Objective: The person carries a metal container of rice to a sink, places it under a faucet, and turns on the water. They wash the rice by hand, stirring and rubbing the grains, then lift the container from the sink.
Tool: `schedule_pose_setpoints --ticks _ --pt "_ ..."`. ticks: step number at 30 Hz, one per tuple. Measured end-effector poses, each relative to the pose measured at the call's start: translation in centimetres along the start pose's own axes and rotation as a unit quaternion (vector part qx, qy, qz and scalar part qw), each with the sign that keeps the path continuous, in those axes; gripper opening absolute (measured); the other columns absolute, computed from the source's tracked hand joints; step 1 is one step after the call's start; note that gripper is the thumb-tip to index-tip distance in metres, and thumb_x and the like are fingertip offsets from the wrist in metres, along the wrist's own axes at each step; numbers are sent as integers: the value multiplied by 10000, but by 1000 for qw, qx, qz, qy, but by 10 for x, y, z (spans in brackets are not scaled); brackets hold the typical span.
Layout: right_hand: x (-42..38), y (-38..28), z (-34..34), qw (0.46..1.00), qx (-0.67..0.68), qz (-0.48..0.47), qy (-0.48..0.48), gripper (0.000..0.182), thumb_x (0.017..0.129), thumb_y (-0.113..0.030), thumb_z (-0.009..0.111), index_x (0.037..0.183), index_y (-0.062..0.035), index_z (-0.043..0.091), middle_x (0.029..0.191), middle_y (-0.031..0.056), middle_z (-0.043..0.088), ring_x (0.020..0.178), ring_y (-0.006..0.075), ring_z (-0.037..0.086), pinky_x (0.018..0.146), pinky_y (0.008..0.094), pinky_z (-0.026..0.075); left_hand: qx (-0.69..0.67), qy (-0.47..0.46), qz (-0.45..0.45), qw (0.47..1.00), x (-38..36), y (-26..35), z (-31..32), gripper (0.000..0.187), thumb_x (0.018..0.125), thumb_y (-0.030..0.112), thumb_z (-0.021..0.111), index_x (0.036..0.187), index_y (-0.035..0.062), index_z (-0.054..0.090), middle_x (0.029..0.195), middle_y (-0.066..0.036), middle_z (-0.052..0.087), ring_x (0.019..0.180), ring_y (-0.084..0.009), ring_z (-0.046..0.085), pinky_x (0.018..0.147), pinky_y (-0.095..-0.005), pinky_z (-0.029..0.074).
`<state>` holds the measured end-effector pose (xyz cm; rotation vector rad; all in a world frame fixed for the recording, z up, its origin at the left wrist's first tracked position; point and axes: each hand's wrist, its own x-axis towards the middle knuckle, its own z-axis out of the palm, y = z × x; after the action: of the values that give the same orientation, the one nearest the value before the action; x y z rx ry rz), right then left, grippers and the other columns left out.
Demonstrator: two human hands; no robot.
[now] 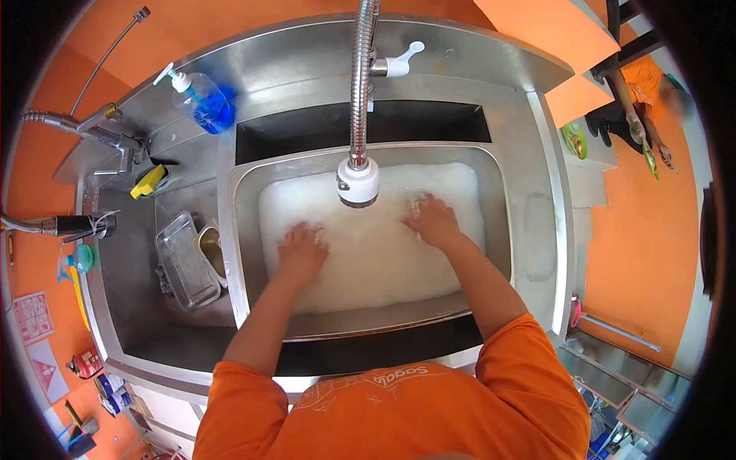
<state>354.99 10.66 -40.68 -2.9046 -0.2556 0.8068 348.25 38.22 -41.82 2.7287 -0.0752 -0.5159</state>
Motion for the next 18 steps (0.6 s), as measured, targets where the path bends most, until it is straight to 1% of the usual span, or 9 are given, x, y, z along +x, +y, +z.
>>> schedule_pose_setpoints --ticks 2,4,8,10,11,13,16,17,18 --pt "-5 19 7 997 -71 -12 20 551 788 -448 465 1212 -101 409 1264 154 360 1100 323 412 861 468 365 79 -60 -48 994 -6 0 -14 491 767 350 527 1192 123 429 1335 -146 247 1191 -337 291 955 -446 293" --pt "-19 27 10 994 -71 74 -48 567 798 -431 453 1246 -96 361 1313 161 291 1129 362 378 884 470 350 80 -140 -147 976 -10 -5 -16 552 768 394 509 1226 116 380 1347 -178 189 1209 -366 241 945 -478 292" --pt "-13 73 61 984 -92 76 -132 594 807 -416 439 1276 -76 304 1282 185 337 1136 360 379 897 473 340 109 -154 -110 976 -7 -38 29 618 779 416 484 1258 62 319 1321 -222 230 1186 -380 280 952 -455 289" --pt "-3 105 107 971 -42 44 -233 588 825 -398 412 1280 -47 285 1197 217 425 1109 360 405 891 461 351 52 -259 -158 952 -10 -28 10 674 785 433 466 1261 -5 279 1277 -261 293 1165 -393 313 952 -437 294" --pt "-12 98 95 970 -44 43 -234 588 825 -398 412 1280 -47 285 1197 217 425 1109 360 405 891 461 351 50 -260 -159 951 -12 -30 12 674 785 433 466 1261 -5 279 1277 -261 293 1165 -393 313 952 -437 294" --pt "-35 71 54 933 -5 -82 -352 574 840 -369 375 1286 -27 259 1119 246 476 1091 366 417 938 445 300 -34 -300 -191 934 -14 -39 19 740 784 490 435 1222 -85 278 1247 -283 310 1159 -389 323 957 -431 279" --pt "-34 68 78 916 39 -171 -360 538 840 -311 356 1282 -19 261 1155 262 434 1096 375 404 991 431 210 -158 -311 -215 912 -19 -33 26 747 783 488 444 1215 -99 283 1228 -301 339 1163 -399 321 936 -445 297" --pt "-38 55 74 915 41 -171 -362 538 840 -311 356 1282 -19 261 1155 262 434 1096 375 404 991 431 210 -158 -314 -216 911 -21 -29 32 747 783 488 444 1215 -99 283 1228 -301 339 1163 -399 321 936 -445 297" --pt "-44 32 61 923 135 -124 -340 538 847 -324 353 1279 -17 261 1182 261 410 1113 373 385 1007 420 163 -206 -303 -229 902 -24 -24 39 766 791 519 410 1225 -93 258 1204 -281 368 1137 -348 357 922 -429 306"
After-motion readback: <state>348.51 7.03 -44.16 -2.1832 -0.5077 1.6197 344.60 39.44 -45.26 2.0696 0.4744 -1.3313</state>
